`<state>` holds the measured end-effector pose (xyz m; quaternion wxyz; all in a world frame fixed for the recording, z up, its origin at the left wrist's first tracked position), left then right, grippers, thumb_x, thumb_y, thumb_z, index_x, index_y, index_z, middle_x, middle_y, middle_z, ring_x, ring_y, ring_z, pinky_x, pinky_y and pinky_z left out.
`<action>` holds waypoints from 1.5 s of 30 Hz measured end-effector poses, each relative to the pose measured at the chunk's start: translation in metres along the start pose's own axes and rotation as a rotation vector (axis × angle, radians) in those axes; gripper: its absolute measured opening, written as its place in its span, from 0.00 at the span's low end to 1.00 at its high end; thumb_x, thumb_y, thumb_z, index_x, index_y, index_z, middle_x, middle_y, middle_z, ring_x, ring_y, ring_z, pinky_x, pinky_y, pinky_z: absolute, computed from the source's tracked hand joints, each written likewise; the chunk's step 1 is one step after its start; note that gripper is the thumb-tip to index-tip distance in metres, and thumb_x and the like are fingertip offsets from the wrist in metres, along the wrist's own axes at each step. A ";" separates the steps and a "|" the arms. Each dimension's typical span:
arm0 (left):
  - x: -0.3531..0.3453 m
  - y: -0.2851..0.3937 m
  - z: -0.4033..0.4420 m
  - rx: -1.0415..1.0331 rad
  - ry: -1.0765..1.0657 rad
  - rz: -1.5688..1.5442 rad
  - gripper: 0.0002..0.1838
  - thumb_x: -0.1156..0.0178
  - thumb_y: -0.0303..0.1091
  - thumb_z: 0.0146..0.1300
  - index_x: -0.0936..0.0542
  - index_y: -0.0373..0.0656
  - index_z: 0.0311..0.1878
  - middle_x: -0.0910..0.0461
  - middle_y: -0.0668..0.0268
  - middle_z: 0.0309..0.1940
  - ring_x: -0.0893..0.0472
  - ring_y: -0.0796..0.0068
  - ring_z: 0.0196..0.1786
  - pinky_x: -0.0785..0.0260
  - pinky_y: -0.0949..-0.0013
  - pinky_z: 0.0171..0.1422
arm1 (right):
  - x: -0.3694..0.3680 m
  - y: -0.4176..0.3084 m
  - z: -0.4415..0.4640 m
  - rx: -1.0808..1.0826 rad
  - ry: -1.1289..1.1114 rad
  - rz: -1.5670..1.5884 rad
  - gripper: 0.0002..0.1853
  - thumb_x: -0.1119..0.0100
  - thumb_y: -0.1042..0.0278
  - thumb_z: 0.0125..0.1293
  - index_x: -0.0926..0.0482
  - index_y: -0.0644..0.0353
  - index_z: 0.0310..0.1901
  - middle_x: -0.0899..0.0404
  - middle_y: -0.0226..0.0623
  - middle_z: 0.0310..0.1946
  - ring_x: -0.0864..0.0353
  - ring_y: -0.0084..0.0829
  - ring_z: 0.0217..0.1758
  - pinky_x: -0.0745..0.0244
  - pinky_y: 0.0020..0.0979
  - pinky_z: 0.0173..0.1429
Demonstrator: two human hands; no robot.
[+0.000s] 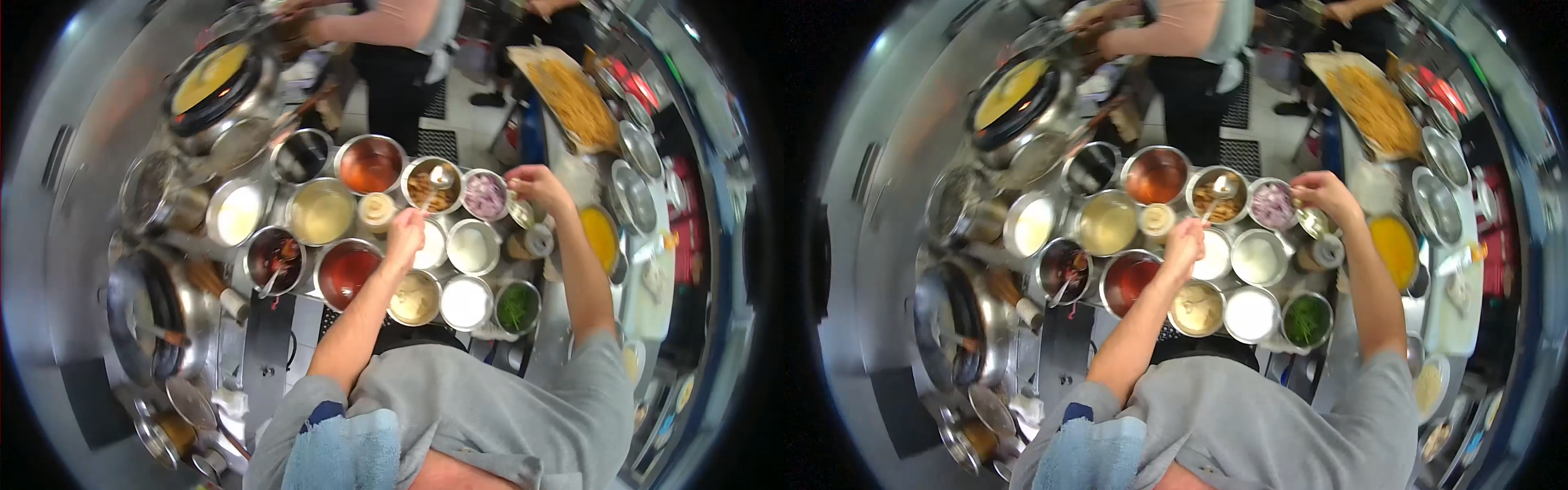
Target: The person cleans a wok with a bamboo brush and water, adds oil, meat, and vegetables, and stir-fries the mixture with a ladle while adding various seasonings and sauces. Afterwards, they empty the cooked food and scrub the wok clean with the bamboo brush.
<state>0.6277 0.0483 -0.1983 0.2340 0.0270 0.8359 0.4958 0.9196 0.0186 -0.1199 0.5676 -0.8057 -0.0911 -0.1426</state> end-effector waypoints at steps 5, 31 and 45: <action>0.050 0.116 -0.093 -0.115 -0.063 -0.276 0.10 0.51 0.35 0.74 0.25 0.39 0.47 0.40 0.80 0.19 0.43 0.91 0.18 0.52 0.83 0.19 | -0.057 -0.056 0.066 0.062 0.044 0.084 0.13 0.36 0.67 0.63 0.19 0.63 0.47 0.19 0.30 0.37 0.22 0.21 0.38 0.24 0.24 0.42; 0.635 0.253 -0.556 0.026 1.741 1.831 0.05 0.51 0.30 0.64 0.25 0.46 0.38 0.18 0.55 0.33 0.16 0.53 0.31 0.23 0.54 0.32 | -0.679 -0.448 -0.112 1.274 -0.675 -0.094 0.16 0.38 0.74 0.62 0.19 0.61 0.52 0.19 0.41 0.47 0.18 0.32 0.42 0.22 0.31 0.48; 0.090 0.218 -0.181 -0.713 -0.200 1.090 0.12 0.46 0.36 0.66 0.20 0.35 0.38 0.20 0.51 0.29 0.20 0.56 0.30 0.31 0.61 0.37 | -0.362 -0.079 -0.207 0.140 -0.247 -0.043 0.19 0.38 0.64 0.65 0.22 0.61 0.55 0.15 0.38 0.38 0.17 0.28 0.41 0.23 0.30 0.47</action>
Point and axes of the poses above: each hand's wrist, its own z-axis towards the middle knuckle, its own x-axis out of the back of the hand, y = z × x, the point moved 7 cm from there along z, towards the middle knuckle
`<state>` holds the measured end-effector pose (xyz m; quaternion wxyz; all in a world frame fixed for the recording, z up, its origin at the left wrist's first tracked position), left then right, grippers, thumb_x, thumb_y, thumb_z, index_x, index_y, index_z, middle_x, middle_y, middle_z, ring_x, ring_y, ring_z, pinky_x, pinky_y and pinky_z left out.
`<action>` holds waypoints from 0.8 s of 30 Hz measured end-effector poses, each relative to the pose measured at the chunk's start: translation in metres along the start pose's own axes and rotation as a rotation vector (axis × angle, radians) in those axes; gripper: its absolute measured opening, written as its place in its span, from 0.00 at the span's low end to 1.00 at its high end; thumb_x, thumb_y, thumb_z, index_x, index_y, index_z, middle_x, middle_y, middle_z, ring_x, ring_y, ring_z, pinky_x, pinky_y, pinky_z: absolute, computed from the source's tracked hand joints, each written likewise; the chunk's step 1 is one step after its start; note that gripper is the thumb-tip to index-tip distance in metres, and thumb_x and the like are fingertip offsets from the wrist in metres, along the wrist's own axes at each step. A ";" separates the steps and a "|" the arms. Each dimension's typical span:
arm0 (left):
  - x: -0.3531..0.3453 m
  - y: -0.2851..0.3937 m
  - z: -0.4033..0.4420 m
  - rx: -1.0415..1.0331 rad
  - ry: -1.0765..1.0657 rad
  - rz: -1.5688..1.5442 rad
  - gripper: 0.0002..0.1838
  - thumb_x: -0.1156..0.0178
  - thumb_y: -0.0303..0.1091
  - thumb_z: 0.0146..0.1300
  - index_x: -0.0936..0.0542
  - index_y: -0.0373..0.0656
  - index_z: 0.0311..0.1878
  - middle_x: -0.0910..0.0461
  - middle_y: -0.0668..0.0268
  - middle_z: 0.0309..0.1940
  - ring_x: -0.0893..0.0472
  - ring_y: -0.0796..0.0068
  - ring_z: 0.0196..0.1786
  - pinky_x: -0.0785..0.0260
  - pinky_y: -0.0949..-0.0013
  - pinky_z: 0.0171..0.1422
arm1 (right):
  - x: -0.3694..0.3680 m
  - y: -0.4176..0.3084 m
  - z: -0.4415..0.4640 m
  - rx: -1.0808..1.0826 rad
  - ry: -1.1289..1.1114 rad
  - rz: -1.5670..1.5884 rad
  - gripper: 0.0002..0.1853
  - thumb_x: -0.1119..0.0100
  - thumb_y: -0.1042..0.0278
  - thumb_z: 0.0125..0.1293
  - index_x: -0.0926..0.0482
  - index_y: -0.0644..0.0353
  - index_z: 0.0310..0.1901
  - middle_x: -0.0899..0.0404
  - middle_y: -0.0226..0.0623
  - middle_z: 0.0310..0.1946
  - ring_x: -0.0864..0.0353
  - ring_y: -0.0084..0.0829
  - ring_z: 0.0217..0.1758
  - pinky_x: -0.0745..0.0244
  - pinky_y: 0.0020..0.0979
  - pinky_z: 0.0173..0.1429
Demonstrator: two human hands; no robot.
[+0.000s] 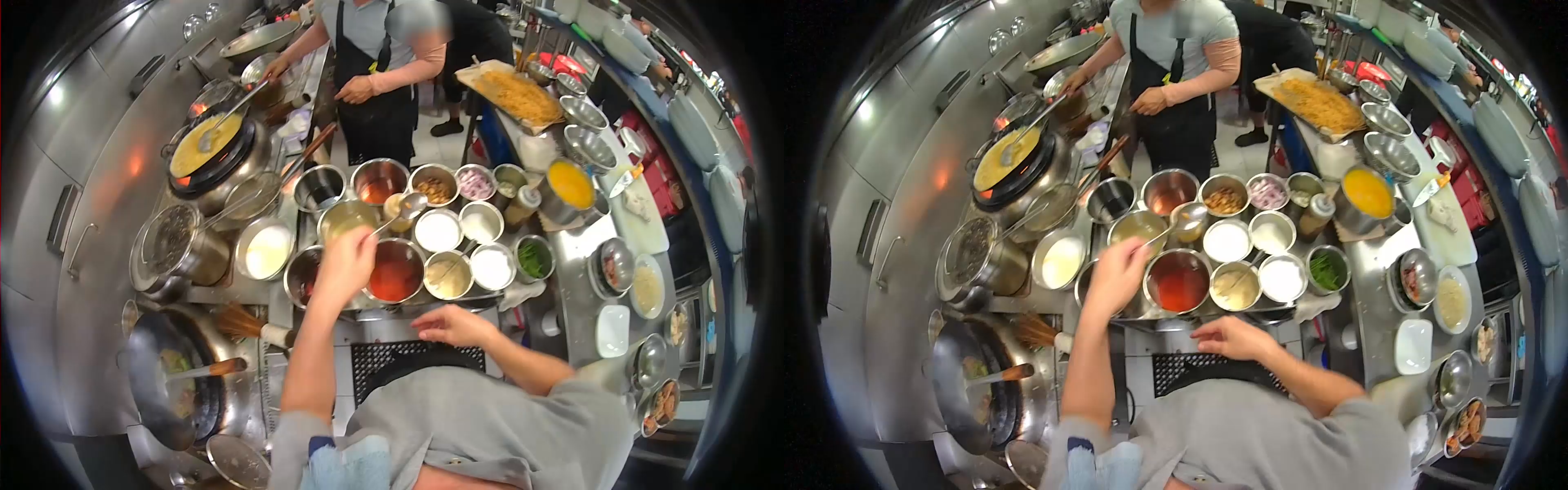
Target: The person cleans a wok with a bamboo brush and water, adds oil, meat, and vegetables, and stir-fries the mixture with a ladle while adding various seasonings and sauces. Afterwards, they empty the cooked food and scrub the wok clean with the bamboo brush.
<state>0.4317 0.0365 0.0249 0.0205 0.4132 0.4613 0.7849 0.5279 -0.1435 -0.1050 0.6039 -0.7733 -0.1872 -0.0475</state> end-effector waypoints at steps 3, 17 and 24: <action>-0.102 -0.012 0.118 -0.120 -0.131 0.310 0.12 0.45 0.34 0.62 0.17 0.36 0.35 0.18 0.46 0.34 0.18 0.45 0.40 0.26 0.51 0.47 | 0.014 0.042 -0.038 -0.135 0.062 0.345 0.19 0.39 0.66 0.68 0.24 0.64 0.58 0.16 0.32 0.38 0.22 0.18 0.35 0.24 0.25 0.42; 0.023 0.051 -0.052 -0.344 0.455 0.024 0.08 0.40 0.22 0.56 0.20 0.36 0.41 0.20 0.56 0.46 0.19 0.57 0.47 0.26 0.61 0.52 | -0.010 -0.024 0.081 0.028 -0.166 0.289 0.10 0.42 0.74 0.67 0.18 0.67 0.47 0.17 0.36 0.36 0.18 0.24 0.37 0.22 0.25 0.42; 0.182 0.010 -0.299 0.177 1.143 0.397 0.09 0.40 0.18 0.55 0.19 0.36 0.40 0.19 0.56 0.38 0.17 0.59 0.39 0.25 0.64 0.45 | -0.244 -0.315 0.198 0.884 -0.350 -0.229 0.22 0.38 0.67 0.64 0.26 0.68 0.57 0.22 0.48 0.50 0.21 0.40 0.52 0.27 0.33 0.56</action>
Point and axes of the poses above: each hand's wrist, its own z-axis towards the middle knuckle, its own x-axis out of the back of the hand, y = z × x, the point moved 7 cm from there along z, towards the middle knuckle
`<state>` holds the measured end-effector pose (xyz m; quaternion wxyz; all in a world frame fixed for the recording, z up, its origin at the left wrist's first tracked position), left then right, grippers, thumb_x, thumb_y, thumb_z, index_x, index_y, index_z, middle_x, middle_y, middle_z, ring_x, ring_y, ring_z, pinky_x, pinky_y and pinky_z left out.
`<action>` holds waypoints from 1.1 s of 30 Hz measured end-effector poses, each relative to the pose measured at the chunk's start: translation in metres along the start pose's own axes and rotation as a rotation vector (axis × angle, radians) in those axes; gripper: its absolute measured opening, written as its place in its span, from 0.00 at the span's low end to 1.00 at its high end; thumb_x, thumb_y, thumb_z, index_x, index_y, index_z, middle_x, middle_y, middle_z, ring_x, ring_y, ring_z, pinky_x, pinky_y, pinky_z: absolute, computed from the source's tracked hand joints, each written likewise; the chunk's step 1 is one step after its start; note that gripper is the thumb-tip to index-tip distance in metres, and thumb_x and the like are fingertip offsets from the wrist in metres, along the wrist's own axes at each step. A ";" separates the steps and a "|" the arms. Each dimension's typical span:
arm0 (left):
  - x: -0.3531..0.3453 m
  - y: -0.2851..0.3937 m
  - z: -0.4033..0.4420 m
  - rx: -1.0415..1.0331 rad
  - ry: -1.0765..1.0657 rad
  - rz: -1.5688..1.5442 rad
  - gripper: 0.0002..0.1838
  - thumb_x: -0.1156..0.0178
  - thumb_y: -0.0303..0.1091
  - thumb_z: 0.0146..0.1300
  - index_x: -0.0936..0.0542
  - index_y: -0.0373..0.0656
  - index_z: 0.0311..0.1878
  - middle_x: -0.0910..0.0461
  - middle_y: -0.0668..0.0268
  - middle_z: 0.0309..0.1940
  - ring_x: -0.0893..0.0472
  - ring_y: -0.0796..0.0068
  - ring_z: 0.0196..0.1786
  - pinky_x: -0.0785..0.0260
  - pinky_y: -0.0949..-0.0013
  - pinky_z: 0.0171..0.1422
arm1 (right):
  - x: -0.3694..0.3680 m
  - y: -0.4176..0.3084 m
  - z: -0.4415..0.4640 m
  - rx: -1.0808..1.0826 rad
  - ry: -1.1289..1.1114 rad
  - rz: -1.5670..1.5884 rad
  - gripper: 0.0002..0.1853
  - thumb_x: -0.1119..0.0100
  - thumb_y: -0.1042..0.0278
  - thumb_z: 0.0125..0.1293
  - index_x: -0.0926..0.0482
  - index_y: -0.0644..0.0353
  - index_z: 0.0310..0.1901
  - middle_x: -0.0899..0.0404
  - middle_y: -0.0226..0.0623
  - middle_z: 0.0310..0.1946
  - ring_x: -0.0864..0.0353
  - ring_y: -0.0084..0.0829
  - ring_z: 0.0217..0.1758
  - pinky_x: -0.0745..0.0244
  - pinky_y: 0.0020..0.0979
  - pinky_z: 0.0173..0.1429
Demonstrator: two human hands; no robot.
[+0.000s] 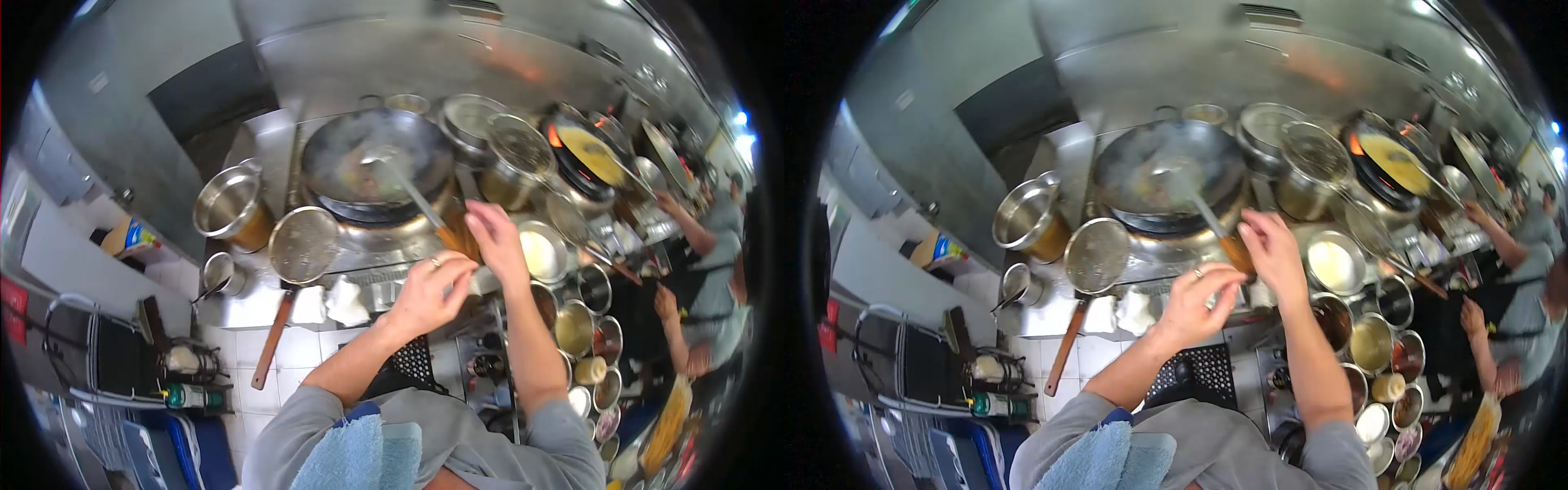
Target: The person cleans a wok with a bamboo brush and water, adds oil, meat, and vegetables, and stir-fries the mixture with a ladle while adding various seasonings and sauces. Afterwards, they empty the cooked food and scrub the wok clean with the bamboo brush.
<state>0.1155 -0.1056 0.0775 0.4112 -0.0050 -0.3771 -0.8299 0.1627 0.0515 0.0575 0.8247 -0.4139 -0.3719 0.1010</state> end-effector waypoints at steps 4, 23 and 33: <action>0.062 -0.081 -0.003 0.131 0.059 0.293 0.08 0.40 0.20 0.56 0.20 0.35 0.40 0.19 0.56 0.39 0.20 0.54 0.46 0.27 0.59 0.52 | -0.123 0.072 0.047 -0.262 -0.681 -0.387 0.51 0.30 0.61 0.55 0.53 0.69 0.72 0.24 0.65 0.50 0.19 0.51 0.45 0.24 0.40 0.50; 0.057 -0.200 0.034 0.362 -0.092 0.549 0.12 0.37 0.33 0.59 0.22 0.40 0.21 0.23 0.57 0.19 0.22 0.55 0.28 0.37 0.54 0.39 | -0.194 0.168 0.416 -0.353 -0.445 -0.085 0.07 0.37 0.68 0.53 0.21 0.61 0.23 0.23 0.37 0.18 0.23 0.29 0.18 0.31 0.36 0.23; 0.055 -0.223 0.037 0.366 -0.104 0.556 0.11 0.36 0.34 0.58 0.21 0.39 0.23 0.22 0.57 0.20 0.22 0.54 0.28 0.34 0.54 0.39 | -0.120 0.219 0.358 -0.519 -0.071 0.542 0.06 0.43 0.78 0.58 0.25 0.65 0.37 0.25 0.38 0.17 0.26 0.28 0.17 0.30 0.34 0.20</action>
Point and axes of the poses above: each hand's wrist, its own z-axis towards the middle knuckle, its own x-axis out of the back of the hand, y = z × x, the point moved 7 cm from there along z, towards the middle knuckle
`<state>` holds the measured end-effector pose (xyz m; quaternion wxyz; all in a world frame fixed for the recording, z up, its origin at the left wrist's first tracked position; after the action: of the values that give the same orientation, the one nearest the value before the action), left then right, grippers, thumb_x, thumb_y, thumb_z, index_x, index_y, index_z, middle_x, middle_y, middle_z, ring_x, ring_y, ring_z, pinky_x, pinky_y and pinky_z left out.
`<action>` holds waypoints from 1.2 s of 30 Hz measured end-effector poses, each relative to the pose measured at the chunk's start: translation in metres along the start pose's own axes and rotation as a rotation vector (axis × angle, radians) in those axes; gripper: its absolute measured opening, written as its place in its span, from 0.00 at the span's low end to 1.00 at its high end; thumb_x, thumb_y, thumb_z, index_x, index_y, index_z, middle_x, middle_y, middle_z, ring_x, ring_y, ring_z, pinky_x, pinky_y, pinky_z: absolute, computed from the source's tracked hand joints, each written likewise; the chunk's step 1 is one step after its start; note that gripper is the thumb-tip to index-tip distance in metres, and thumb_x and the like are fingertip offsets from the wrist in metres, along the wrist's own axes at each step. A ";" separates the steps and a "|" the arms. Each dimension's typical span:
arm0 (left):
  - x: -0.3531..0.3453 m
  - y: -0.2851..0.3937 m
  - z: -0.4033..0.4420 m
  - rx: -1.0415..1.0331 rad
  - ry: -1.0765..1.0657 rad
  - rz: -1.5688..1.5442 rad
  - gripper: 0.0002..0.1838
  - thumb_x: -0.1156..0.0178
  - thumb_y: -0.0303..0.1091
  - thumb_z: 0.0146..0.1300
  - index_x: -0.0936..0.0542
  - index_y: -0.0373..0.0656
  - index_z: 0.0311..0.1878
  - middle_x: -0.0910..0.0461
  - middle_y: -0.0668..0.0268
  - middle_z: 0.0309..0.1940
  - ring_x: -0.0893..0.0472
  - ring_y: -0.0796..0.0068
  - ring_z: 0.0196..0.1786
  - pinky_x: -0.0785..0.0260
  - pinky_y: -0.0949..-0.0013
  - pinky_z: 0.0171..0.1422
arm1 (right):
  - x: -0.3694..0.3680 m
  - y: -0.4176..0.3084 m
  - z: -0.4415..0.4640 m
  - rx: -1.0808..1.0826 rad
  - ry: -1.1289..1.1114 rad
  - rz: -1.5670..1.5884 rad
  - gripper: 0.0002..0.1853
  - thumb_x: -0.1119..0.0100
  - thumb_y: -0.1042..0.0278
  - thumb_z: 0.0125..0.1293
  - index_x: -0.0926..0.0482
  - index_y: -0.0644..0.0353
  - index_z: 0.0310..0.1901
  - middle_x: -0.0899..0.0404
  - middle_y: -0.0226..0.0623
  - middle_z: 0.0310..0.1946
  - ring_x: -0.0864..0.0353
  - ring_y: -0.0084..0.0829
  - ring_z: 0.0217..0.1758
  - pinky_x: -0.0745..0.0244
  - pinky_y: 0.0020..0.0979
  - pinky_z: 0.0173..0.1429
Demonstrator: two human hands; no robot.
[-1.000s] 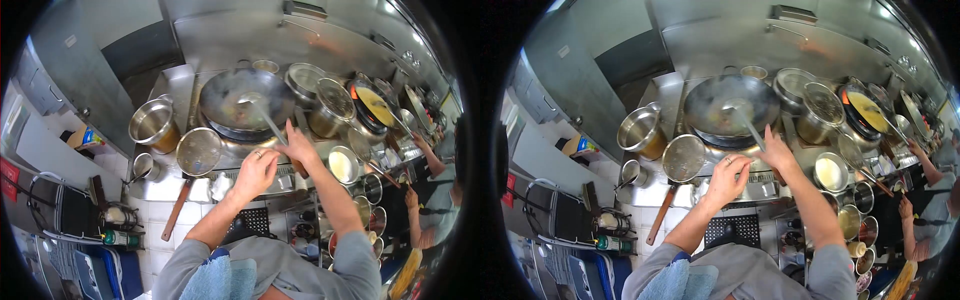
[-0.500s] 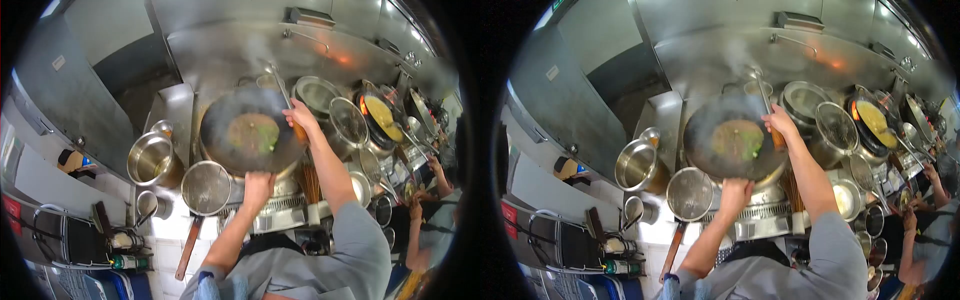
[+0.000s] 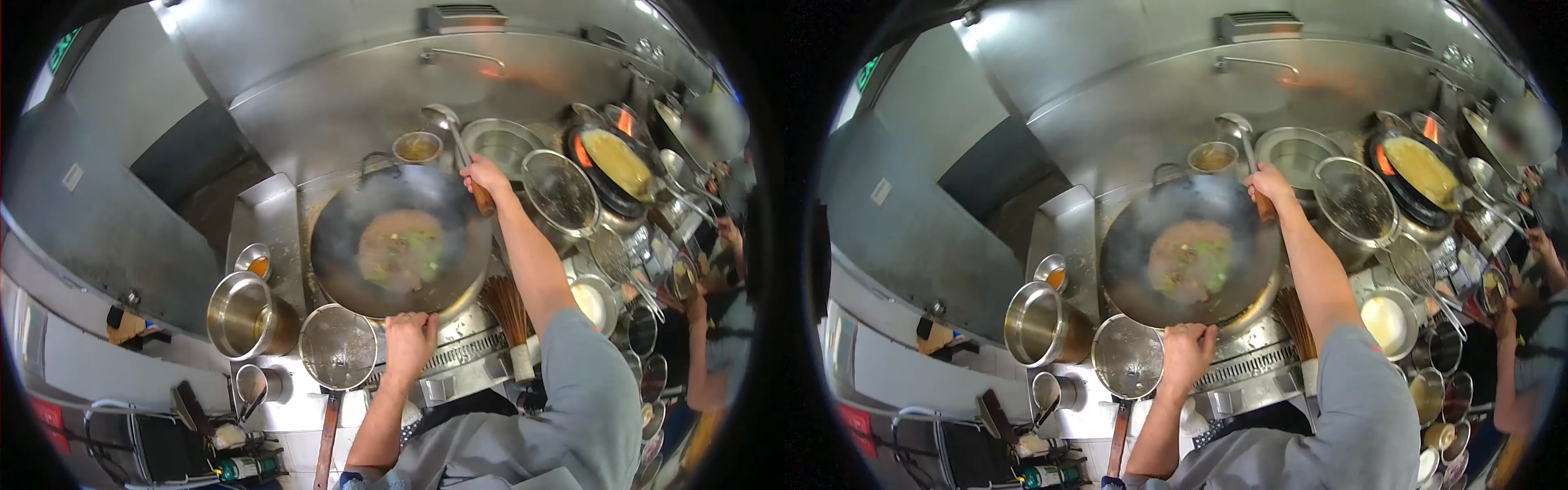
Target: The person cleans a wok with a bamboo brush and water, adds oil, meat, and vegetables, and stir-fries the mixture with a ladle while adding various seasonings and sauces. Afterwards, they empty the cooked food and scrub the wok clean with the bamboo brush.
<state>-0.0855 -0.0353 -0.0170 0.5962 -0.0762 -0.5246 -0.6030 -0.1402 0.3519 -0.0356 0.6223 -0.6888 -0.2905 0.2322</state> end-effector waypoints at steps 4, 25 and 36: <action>-0.003 -0.003 0.000 -0.038 0.003 0.039 0.12 0.37 0.34 0.57 0.21 0.39 0.20 0.21 0.55 0.20 0.21 0.53 0.27 0.34 0.53 0.38 | 0.044 0.016 -0.052 -0.072 0.147 -0.292 0.11 0.43 0.79 0.57 0.29 0.69 0.42 0.27 0.38 0.19 0.26 0.29 0.17 0.30 0.31 0.20; -0.100 0.103 -0.109 0.125 -0.410 -0.541 0.09 0.41 0.29 0.66 0.20 0.35 0.46 0.16 0.60 0.35 0.18 0.74 0.35 0.27 0.70 0.44 | 0.140 0.082 -0.586 -0.117 0.144 0.024 0.33 0.47 0.73 0.68 0.45 0.56 0.74 0.28 0.26 0.29 0.35 0.15 0.19 0.36 0.20 0.23; -0.351 0.157 -0.079 0.500 -0.637 -0.669 0.11 0.42 0.33 0.64 0.21 0.34 0.43 0.17 0.63 0.32 0.24 0.79 0.29 0.32 0.74 0.31 | 0.229 0.140 -0.627 -0.243 0.187 -0.447 0.36 0.46 0.70 0.66 0.49 0.62 0.74 0.22 0.43 0.42 0.25 0.26 0.26 0.26 0.28 0.35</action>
<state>0.1792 0.1735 -0.2186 0.1820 0.0604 -0.8033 -0.5638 0.4682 0.0488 -0.0917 0.5950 -0.6958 -0.4021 -0.0121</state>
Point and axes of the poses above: each hand's wrist, its own z-axis towards the middle knuckle, its own x-axis out of the back of the hand, y = z × x, the point moved 7 cm from there along z, towards the middle knuckle
